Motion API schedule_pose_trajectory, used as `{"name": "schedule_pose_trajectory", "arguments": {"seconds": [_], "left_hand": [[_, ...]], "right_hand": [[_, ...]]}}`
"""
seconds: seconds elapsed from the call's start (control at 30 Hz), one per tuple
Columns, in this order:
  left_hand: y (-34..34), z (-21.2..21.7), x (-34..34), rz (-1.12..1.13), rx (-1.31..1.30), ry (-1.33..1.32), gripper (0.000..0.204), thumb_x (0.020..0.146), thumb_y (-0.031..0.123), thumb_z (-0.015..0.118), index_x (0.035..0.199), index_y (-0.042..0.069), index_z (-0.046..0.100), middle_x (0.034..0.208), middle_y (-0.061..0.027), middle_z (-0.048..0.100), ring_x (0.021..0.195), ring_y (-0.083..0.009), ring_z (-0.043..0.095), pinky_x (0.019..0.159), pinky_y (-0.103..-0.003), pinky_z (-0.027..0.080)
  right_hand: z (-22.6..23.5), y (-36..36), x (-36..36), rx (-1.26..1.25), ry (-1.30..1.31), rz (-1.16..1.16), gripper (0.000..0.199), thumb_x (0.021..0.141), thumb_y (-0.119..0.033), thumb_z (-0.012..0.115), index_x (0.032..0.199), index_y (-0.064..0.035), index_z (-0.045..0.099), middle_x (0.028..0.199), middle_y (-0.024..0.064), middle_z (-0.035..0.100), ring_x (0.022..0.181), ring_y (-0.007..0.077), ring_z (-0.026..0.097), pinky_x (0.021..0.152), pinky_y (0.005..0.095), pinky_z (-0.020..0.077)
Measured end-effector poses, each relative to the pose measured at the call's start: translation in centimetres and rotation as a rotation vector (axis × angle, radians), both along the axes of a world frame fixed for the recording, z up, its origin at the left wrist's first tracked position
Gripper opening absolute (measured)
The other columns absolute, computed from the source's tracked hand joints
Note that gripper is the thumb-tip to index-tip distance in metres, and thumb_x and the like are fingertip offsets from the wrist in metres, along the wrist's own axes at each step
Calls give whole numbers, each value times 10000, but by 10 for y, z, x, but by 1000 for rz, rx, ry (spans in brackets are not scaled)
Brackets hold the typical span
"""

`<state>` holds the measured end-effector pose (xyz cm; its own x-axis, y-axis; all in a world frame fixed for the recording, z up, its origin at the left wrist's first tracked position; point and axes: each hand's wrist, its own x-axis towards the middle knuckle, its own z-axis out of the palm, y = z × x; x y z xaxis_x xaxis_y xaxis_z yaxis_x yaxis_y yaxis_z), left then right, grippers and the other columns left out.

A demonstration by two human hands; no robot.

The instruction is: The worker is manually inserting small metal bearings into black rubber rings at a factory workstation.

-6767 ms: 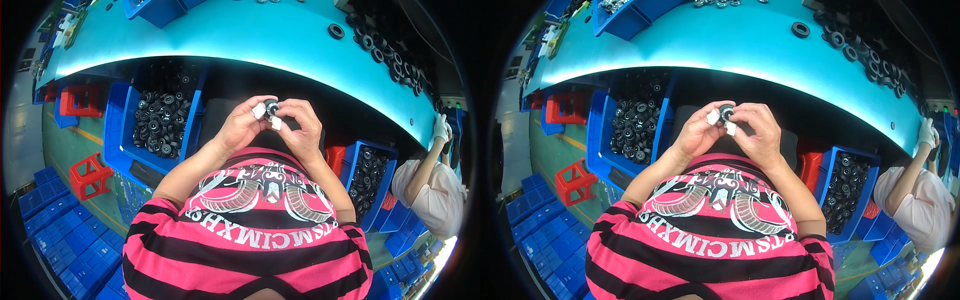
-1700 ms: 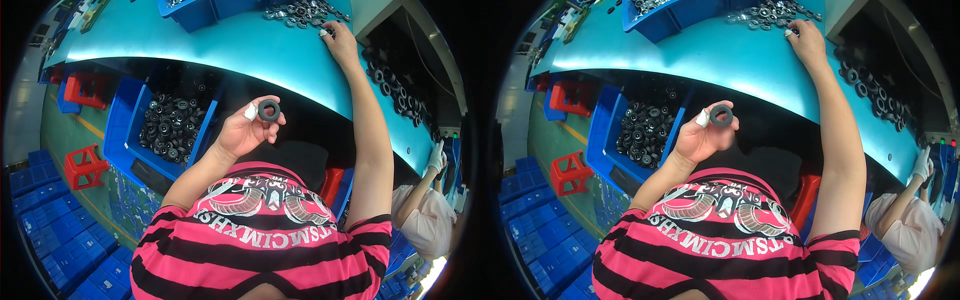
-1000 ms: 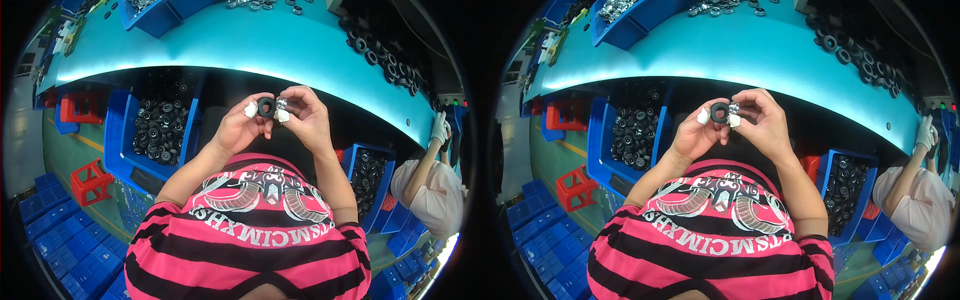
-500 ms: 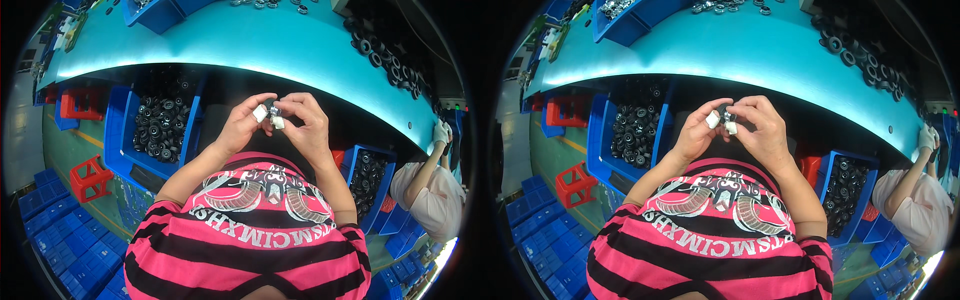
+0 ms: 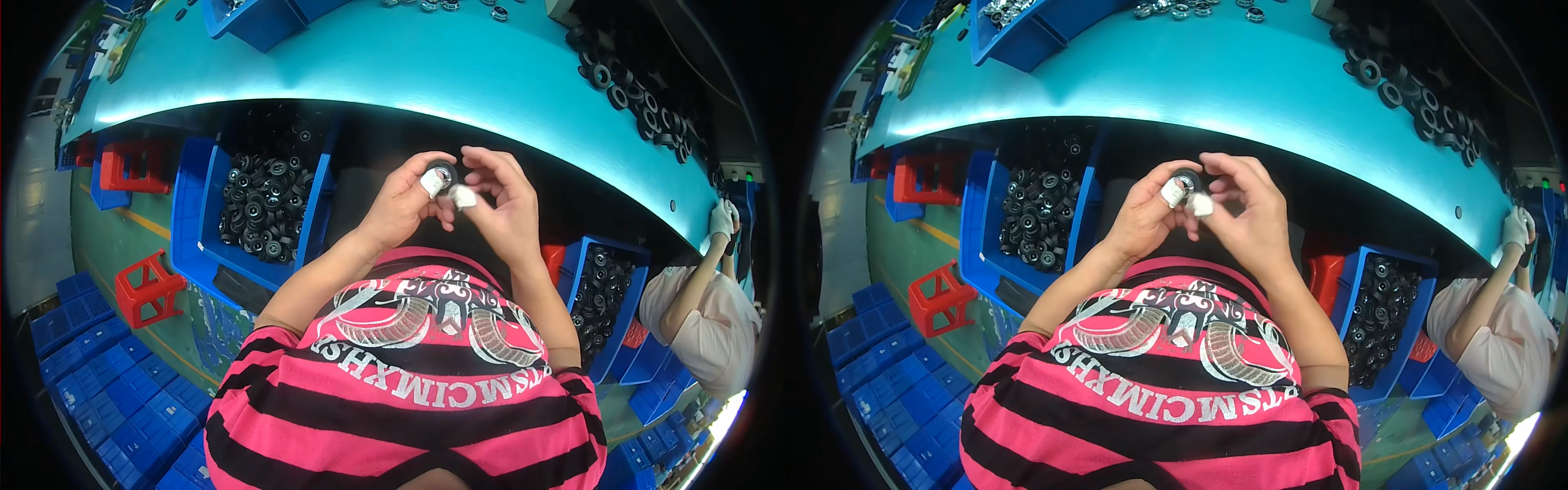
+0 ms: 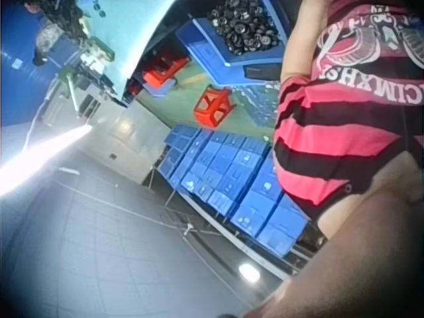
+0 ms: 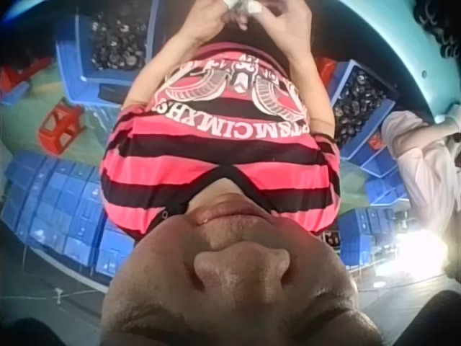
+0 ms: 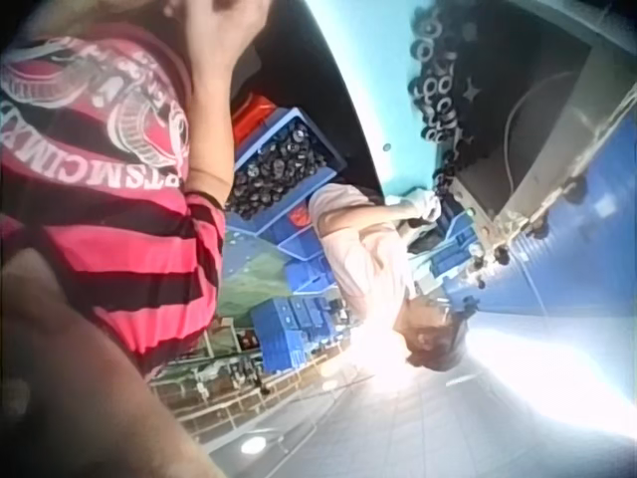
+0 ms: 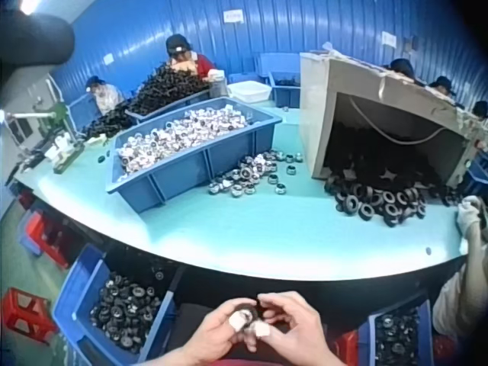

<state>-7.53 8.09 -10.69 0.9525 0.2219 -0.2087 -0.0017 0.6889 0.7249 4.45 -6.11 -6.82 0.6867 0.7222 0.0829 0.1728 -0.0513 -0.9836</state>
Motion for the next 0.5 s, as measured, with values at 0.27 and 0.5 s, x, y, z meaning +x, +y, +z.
{"name": "schedule_pose_trajectory", "arguments": {"seconds": [0.27, 0.5], "left_hand": [[-3, 4, -1, 57, 141, 8, 289, 1076, 192, 523, 1331, 57, 519, 921, -92, 625, 657, -125, 613, 556, -284, 573], [-11, -1, 1, 164, 350, 49, 245, 1072, 160, 510, 1294, 65, 548, 923, -58, 629, 689, -101, 620, 571, -260, 565]], "right_hand": [[-15, -2, -6, -48, -37, 141, 343, 897, -41, 713, 1237, 0, 701, 1144, 138, 686, 1037, 241, 695, 899, 329, 545], [-6, 5, -16, -123, -116, 34, 285, 879, -42, 717, 1162, -4, 729, 1067, 134, 709, 938, 276, 699, 833, 365, 560]]}}
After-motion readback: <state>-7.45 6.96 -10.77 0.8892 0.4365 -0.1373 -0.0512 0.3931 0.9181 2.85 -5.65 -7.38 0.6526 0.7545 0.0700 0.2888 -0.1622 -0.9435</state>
